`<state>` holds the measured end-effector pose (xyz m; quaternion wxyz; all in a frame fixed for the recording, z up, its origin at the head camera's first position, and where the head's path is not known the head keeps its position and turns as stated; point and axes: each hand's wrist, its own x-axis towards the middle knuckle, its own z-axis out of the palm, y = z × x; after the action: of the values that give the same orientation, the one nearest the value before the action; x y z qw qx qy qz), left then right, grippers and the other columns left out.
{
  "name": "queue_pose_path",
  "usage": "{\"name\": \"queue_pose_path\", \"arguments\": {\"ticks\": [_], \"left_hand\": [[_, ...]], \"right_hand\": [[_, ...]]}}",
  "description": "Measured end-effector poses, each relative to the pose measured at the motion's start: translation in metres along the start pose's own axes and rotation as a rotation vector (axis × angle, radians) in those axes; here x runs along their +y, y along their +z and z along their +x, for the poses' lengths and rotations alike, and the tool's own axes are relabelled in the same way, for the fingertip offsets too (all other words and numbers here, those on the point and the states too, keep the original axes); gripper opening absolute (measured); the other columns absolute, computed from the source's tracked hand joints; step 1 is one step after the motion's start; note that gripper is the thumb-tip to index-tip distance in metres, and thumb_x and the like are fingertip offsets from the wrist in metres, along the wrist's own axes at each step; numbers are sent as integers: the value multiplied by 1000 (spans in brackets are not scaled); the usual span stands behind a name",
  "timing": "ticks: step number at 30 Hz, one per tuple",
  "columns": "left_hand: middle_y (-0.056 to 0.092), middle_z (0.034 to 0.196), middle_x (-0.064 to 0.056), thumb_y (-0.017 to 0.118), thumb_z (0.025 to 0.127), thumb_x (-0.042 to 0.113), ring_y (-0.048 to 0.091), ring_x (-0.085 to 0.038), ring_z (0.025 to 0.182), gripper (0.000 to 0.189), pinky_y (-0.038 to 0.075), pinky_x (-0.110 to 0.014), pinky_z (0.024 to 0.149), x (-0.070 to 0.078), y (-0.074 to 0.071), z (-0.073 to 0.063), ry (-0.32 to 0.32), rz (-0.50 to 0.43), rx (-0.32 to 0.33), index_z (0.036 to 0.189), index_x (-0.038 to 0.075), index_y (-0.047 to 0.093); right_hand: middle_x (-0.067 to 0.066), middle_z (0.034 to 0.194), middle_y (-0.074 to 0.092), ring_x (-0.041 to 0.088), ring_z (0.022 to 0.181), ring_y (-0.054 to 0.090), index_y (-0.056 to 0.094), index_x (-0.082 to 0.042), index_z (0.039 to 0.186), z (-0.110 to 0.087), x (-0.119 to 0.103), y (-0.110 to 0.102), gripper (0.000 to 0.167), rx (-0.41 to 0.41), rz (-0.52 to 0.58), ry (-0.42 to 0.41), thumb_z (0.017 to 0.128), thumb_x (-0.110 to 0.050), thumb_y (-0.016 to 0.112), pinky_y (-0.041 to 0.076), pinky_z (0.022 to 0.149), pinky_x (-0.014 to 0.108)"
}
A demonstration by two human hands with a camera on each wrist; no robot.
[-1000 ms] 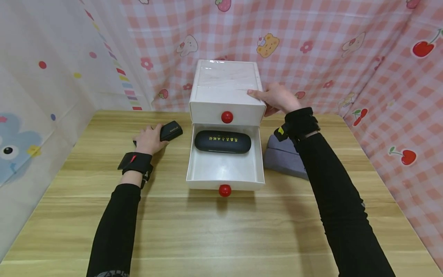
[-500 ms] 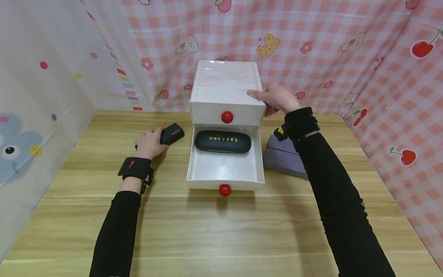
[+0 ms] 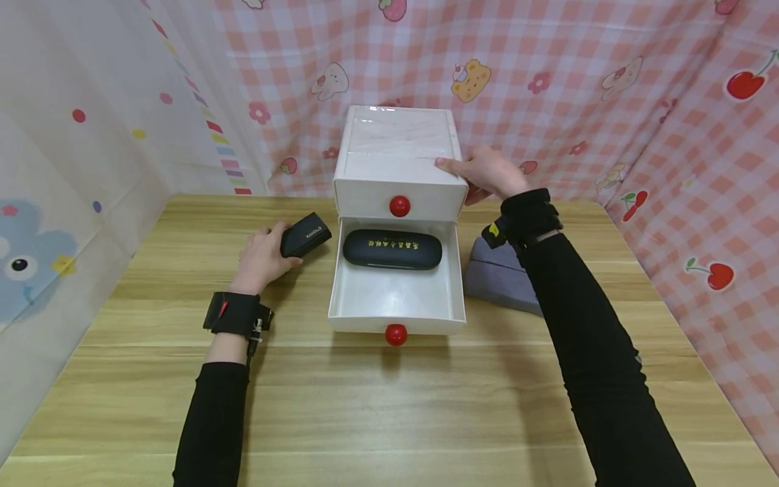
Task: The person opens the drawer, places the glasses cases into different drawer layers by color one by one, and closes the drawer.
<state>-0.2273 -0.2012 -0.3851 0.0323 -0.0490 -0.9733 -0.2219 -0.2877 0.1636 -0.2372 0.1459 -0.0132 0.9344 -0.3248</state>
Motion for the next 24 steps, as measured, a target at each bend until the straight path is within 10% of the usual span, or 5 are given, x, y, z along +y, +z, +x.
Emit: {"name": "queue_pose_path", "arguments": {"ticks": [12,24], "left_hand": [[56,119,-33,83,69,8,52,-52,105,67,43,-62,88,30,-25,-26,142,-28,303,128,2,52],[57,119,-25,84,68,7,49,-50,104,65,36,-61,91,60,-47,-50,186,20,454,127,9,55]], "right_hand": [[11,95,64,12,63,65,52,1,120,-1,0,0,67,1,-7,-3,89,-59,51,58,63,28],[12,98,62,13,65,65,51,0,121,-1,0,0,67,1,-7,-2,89,-58,51,58,64,28]]}}
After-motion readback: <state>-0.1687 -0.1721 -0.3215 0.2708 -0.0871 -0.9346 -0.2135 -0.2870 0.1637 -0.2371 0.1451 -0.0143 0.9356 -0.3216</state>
